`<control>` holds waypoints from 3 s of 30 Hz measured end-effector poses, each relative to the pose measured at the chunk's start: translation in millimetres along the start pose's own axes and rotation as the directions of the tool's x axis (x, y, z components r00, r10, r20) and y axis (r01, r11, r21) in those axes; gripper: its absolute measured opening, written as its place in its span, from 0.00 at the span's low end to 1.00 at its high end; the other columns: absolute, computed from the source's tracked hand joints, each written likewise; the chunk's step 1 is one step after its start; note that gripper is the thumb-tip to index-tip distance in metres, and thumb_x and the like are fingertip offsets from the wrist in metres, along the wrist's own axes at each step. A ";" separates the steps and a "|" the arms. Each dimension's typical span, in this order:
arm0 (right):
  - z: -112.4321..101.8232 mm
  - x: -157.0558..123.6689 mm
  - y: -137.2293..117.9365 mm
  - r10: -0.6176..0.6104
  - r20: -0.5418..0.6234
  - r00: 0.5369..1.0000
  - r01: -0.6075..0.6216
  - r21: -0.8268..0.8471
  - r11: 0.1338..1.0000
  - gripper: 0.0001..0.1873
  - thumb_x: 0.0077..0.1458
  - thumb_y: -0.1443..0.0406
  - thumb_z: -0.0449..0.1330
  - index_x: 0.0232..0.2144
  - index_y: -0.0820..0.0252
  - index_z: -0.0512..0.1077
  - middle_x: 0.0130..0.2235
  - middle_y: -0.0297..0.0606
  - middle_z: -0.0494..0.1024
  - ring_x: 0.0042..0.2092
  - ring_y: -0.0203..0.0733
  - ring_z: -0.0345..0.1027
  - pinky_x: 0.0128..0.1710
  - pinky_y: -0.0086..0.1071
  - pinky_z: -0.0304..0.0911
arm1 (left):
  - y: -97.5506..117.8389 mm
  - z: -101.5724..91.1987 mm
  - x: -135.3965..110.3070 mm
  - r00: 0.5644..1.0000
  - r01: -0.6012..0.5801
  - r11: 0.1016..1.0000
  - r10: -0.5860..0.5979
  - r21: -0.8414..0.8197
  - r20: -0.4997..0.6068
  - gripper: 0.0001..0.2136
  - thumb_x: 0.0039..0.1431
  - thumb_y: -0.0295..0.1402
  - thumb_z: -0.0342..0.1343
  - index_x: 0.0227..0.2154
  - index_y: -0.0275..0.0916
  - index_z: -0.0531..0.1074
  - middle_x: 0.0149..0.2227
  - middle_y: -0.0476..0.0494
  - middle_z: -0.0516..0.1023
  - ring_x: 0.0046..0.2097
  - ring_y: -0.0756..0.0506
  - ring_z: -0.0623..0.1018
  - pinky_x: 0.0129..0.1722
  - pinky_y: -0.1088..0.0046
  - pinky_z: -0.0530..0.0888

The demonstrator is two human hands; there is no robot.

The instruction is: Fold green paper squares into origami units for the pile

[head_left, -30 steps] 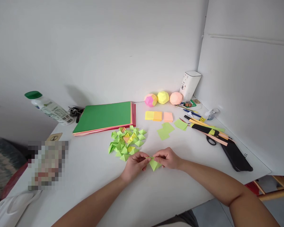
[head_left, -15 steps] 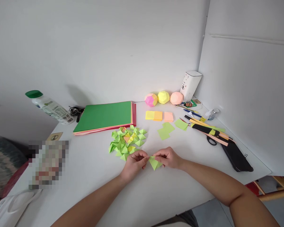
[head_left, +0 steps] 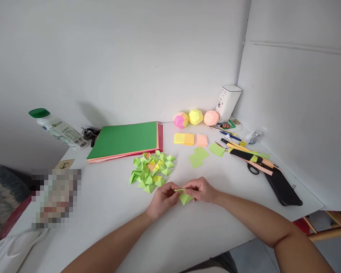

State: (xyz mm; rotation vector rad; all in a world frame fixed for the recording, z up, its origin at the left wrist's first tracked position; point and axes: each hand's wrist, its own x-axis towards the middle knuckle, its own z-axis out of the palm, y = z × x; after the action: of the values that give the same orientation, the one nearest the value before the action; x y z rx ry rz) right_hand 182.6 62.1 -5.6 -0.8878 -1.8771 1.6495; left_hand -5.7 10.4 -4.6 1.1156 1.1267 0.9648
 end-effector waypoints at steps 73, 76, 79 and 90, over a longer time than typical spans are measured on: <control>12.2 2.0 -4.5 -0.111 -0.078 0.991 0.098 -0.149 0.984 0.02 0.44 0.70 0.56 0.22 0.62 0.65 0.20 0.29 0.65 0.20 0.28 0.53 0.18 0.24 0.50 | -2.8 6.3 -1.1 0.996 -0.084 0.985 0.085 0.150 -0.002 0.06 0.50 0.34 0.55 0.24 0.35 0.69 0.24 0.50 0.68 0.24 0.53 0.64 0.22 0.78 0.60; 11.5 1.5 -4.4 -0.109 -0.066 0.992 0.099 -0.138 0.985 0.03 0.42 0.71 0.55 0.21 0.62 0.64 0.19 0.28 0.63 0.20 0.28 0.52 0.18 0.23 0.50 | -1.2 6.5 -2.3 0.995 -0.101 0.982 0.103 0.161 -0.006 0.06 0.49 0.32 0.55 0.23 0.36 0.68 0.24 0.50 0.67 0.24 0.53 0.63 0.23 0.78 0.60; 8.7 0.3 -4.7 -0.056 -0.048 0.997 0.053 -0.061 0.997 0.03 0.43 0.71 0.55 0.21 0.62 0.64 0.18 0.27 0.62 0.19 0.28 0.54 0.18 0.23 0.51 | -1.2 5.2 -3.1 0.993 -0.113 0.989 0.116 0.091 -0.027 0.06 0.49 0.33 0.55 0.23 0.36 0.67 0.22 0.51 0.65 0.23 0.53 0.62 0.23 0.78 0.60; -4.4 0.4 0.5 0.038 -0.060 0.997 -0.021 0.276 0.961 0.07 0.53 0.64 0.53 0.26 0.60 0.58 0.24 0.30 0.68 0.21 0.32 0.66 0.19 0.25 0.57 | -4.5 -5.1 2.8 0.996 -0.008 0.979 -0.010 -0.203 -0.089 0.13 0.47 0.41 0.59 0.21 0.37 0.66 0.14 0.57 0.61 0.17 0.56 0.59 0.18 0.79 0.56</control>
State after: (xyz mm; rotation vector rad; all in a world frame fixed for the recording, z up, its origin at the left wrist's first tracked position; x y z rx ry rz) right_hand 185.5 65.3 -5.4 -0.8432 -1.5490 1.8224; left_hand -10.0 13.1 -9.9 0.9143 1.0739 1.1121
